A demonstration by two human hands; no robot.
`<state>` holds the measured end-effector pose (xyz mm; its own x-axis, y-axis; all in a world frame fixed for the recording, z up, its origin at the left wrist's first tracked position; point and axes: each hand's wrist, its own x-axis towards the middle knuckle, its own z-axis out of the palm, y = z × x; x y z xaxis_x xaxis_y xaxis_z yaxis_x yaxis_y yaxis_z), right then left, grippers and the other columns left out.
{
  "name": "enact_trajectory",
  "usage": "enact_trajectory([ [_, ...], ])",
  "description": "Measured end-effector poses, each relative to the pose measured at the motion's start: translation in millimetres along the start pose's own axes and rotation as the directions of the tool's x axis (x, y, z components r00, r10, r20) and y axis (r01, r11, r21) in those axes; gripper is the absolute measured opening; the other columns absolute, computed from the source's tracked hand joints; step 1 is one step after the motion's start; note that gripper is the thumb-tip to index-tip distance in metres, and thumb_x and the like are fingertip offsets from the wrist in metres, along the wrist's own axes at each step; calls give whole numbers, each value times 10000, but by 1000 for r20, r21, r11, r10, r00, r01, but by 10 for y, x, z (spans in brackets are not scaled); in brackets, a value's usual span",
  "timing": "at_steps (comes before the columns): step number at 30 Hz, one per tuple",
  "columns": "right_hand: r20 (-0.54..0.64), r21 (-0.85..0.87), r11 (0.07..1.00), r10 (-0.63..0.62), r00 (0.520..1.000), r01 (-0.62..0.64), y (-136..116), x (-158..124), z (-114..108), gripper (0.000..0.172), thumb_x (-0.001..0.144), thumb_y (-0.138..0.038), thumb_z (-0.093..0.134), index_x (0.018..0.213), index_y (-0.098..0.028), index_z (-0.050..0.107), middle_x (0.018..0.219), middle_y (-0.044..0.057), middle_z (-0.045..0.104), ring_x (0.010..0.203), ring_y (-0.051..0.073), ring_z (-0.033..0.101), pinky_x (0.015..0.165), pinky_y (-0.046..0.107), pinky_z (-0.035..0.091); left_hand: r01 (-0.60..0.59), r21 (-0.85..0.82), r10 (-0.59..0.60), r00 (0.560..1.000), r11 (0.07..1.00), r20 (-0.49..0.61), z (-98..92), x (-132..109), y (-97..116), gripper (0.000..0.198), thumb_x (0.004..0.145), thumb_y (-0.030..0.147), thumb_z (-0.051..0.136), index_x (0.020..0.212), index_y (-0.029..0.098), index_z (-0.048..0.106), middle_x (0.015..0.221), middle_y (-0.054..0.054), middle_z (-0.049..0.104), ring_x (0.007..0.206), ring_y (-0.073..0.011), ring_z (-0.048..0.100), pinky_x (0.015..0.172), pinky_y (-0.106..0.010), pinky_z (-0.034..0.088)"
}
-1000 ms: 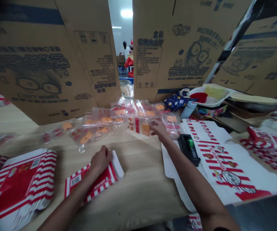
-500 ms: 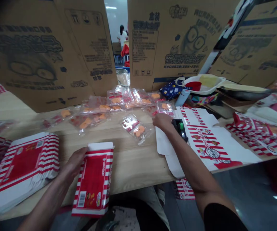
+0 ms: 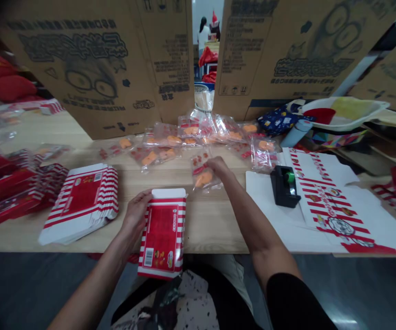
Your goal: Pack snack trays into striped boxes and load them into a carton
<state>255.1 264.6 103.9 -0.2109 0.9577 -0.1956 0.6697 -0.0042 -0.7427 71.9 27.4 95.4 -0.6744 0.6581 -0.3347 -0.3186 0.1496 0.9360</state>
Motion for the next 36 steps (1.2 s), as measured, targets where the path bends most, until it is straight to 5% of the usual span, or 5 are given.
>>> enact_trajectory([
  [4,-165,315,938,-96,982,144,-295,-80,-167,264,921,-218,551,1162,-153,635,1139,57,703,897,153,683,732,264,569,-8,-33,9,999,999,34,19,10,75,321,610,341,698,869,150,691,716,-11,714,605,-150,649,612,-265,535],
  [9,-133,908,364,-216,967,207,-528,-442,59,334,661,-252,737,972,-173,647,858,29,747,745,181,707,676,318,591,35,-16,-33,989,999,146,193,-115,82,281,614,345,738,806,145,691,624,6,671,519,-136,604,529,-245,491],
  [15,90,913,407,-202,975,0,-274,-754,245,416,536,-231,815,922,-173,668,767,2,750,653,197,706,613,347,604,50,-26,-45,985,998,169,97,-193,108,305,624,382,748,811,154,667,655,12,675,540,-121,600,555,-233,496],
  [25,-88,973,176,-300,950,146,-327,-764,-9,264,667,-230,763,915,-241,674,894,-15,748,825,167,705,707,290,611,-21,25,16,983,999,182,131,-187,55,369,634,418,770,857,196,577,614,43,630,468,-108,537,463,-203,417],
  [36,115,908,416,-375,920,56,-140,-772,176,439,568,-268,868,946,-188,658,791,-2,752,651,177,703,611,310,598,-23,42,6,925,999,381,-83,-217,234,342,732,378,742,997,162,736,815,-15,744,692,-153,654,661,-237,500],
])
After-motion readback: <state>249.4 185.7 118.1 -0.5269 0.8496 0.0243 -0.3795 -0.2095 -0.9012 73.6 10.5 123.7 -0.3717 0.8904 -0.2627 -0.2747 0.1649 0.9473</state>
